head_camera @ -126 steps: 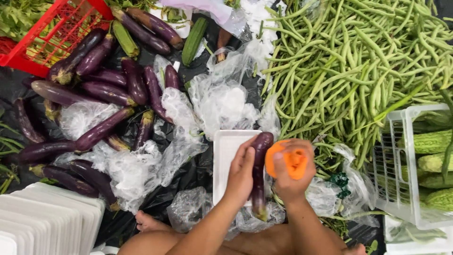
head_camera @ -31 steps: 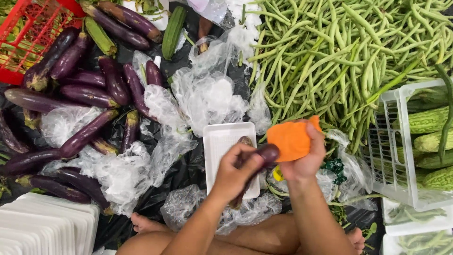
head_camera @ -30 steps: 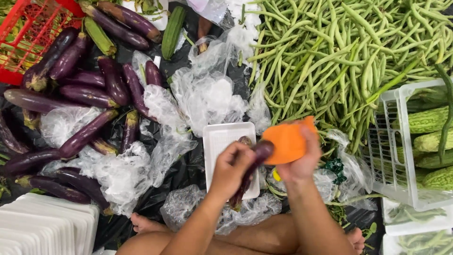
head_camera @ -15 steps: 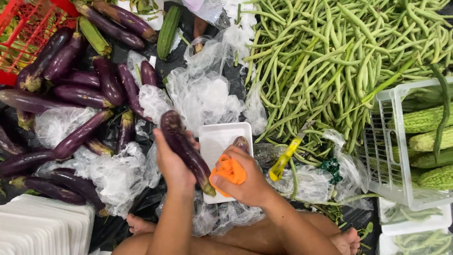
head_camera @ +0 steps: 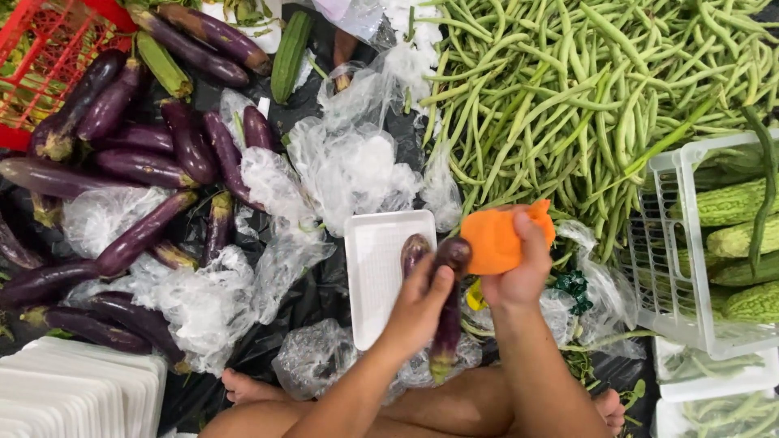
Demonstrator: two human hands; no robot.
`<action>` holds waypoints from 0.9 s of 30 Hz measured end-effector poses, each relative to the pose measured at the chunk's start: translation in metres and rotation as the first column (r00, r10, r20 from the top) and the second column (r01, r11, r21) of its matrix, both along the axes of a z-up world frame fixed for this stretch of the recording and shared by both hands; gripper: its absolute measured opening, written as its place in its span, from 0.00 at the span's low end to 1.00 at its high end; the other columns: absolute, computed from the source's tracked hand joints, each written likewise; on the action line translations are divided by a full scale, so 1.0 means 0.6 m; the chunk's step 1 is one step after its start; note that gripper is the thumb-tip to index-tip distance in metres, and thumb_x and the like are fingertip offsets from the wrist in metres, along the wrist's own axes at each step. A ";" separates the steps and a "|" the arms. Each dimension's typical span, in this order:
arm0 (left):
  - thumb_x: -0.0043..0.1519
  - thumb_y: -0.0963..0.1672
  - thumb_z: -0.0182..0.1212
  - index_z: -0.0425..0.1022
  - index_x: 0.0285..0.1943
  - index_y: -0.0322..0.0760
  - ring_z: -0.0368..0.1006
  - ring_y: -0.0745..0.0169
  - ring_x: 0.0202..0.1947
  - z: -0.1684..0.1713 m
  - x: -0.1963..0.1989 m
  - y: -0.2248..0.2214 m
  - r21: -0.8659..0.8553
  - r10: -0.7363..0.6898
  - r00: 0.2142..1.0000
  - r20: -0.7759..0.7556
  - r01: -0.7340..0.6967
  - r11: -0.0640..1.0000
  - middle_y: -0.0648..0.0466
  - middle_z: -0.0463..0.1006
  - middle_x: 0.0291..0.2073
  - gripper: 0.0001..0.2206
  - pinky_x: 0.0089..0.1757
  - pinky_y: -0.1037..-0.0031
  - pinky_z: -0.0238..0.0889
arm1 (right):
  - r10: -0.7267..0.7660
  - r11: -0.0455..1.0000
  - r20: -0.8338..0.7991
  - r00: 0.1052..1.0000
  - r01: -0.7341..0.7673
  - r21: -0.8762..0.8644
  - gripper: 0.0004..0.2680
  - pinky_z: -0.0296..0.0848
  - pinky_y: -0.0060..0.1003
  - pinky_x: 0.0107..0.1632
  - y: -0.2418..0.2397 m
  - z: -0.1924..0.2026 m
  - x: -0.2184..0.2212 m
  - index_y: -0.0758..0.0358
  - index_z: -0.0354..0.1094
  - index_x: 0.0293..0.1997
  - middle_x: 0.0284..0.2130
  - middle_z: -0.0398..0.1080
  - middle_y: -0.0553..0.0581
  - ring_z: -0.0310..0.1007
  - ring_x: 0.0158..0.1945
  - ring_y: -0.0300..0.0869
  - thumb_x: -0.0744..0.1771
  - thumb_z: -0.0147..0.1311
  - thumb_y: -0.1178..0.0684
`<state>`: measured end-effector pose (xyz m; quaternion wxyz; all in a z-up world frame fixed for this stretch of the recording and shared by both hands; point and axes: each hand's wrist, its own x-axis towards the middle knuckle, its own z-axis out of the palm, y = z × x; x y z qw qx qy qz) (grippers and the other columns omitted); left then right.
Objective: The person wipes eggplants and styrofoam trays with a cloth, places eggplants into the trays, and wraps the filled trays with plastic film.
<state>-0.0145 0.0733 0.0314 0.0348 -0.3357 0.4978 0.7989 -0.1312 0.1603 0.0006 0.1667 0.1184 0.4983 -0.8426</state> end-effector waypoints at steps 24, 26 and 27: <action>0.66 0.63 0.38 0.81 0.38 0.37 0.78 0.55 0.32 0.016 -0.003 -0.107 0.000 0.516 0.773 0.370 -0.555 0.832 0.46 0.82 0.29 0.34 0.42 0.68 0.73 | 0.461 0.886 -0.103 0.881 -0.451 0.110 0.08 0.75 0.45 0.44 -0.053 0.001 0.092 0.73 0.71 0.35 0.32 0.74 0.67 0.75 0.39 0.48 0.63 0.62 0.55; 0.68 0.61 0.34 0.80 0.47 0.33 0.73 0.46 0.48 0.073 -0.021 -0.087 -0.088 0.390 0.833 0.393 -0.388 0.917 0.38 0.79 0.43 0.34 0.54 0.62 0.62 | 0.407 0.912 -0.103 0.908 -0.396 0.110 0.09 0.75 0.46 0.47 -0.050 0.017 0.077 0.70 0.70 0.36 0.34 0.73 0.65 0.75 0.41 0.49 0.64 0.60 0.53; 0.69 0.59 0.30 0.78 0.57 0.28 0.68 0.37 0.65 0.101 -0.030 -0.078 -0.170 0.259 0.866 0.428 -0.205 0.964 0.30 0.76 0.56 0.36 0.66 0.55 0.52 | 0.353 0.933 -0.103 0.930 -0.342 0.108 0.09 0.75 0.47 0.50 -0.048 0.025 0.070 0.68 0.69 0.37 0.35 0.72 0.63 0.75 0.42 0.50 0.65 0.59 0.51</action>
